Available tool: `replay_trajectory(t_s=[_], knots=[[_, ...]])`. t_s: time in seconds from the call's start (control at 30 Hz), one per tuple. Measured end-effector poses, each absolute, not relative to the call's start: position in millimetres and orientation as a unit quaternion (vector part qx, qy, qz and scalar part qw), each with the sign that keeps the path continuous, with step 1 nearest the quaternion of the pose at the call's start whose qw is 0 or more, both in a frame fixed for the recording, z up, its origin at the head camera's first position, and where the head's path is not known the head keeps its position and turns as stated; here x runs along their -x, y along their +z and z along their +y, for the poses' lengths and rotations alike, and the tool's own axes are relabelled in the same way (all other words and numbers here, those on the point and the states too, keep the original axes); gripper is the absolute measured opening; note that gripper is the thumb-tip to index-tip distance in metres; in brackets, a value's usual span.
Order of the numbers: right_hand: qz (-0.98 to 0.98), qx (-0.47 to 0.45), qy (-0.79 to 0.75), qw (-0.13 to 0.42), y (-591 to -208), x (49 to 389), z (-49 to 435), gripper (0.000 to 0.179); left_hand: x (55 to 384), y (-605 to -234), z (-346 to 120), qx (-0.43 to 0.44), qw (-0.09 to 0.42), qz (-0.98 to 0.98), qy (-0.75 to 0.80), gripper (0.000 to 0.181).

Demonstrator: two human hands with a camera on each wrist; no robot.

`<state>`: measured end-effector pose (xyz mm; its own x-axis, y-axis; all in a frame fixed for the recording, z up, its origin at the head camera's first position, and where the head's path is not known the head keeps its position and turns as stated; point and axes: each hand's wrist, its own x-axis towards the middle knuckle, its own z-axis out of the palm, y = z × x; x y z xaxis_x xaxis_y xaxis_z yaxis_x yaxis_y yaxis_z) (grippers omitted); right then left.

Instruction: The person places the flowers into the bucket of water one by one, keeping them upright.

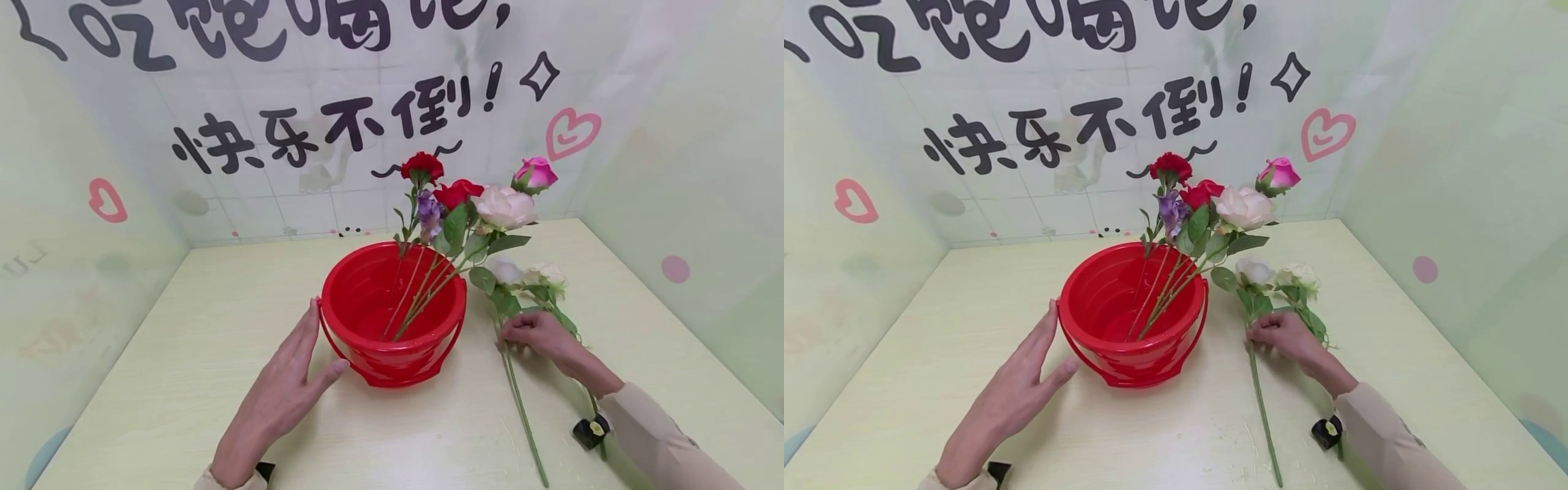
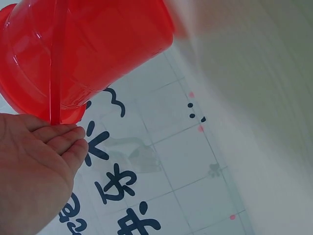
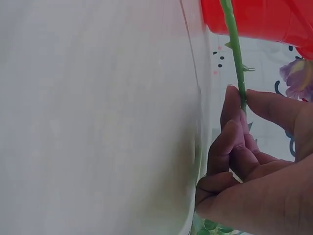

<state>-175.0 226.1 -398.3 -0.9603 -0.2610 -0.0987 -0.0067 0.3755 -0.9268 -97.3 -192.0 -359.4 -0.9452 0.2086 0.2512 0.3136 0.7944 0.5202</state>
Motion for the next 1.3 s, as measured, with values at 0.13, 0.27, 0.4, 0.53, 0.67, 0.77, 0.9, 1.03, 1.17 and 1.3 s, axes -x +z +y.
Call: replay_trajectory(t_s=[0.13, 0.27, 0.4, 0.53, 0.67, 0.77, 0.9, 1.03, 1.17, 1.3], knots=[[0.818, 0.075, -0.562, 0.097, -395, 173, 225, 0.021, 97, -359, -192, 0.136, 0.087, -0.944, -0.288, 0.097], [0.816, 0.066, -0.569, 0.074, -388, 170, 225, 0.024, 97, -359, -192, 0.135, 0.087, -0.945, -0.286, 0.097], [0.808, 0.059, -0.584, 0.051, -380, 170, 228, 0.026, 98, -359, -192, 0.138, 0.09, -0.945, -0.284, 0.097], [0.808, 0.056, -0.586, 0.026, -373, 170, 235, 0.023, 98, -359, -192, 0.142, 0.095, -0.943, -0.284, 0.097], [0.798, 0.053, -0.6, 0.01, -366, 169, 240, 0.018, 98, -360, -192, 0.143, 0.095, -0.943, -0.285, 0.097], [0.786, 0.051, -0.616, -0.001, -359, 167, 242, 0.014, 98, -360, -192, 0.143, 0.094, -0.943, -0.286, 0.097], [0.76, 0.06, -0.647, -0.016, -351, 162, 244, 0.009, 98, -360, -192, 0.142, 0.093, -0.943, -0.286, 0.097], [0.719, 0.077, -0.69, -0.03, -344, 158, 242, 0.011, 98, -360, -192, 0.143, 0.093, -0.943, -0.286, 0.097], [0.694, 0.081, -0.713, -0.054, -338, 154, 238, 0.012, 98, -360, -192, 0.143, 0.094, -0.943, -0.286, 0.097], [0.678, 0.071, -0.728, -0.072, -331, 151, 233, 0.013, 98, -360, -192, 0.142, 0.092, -0.943, -0.286, 0.096]])
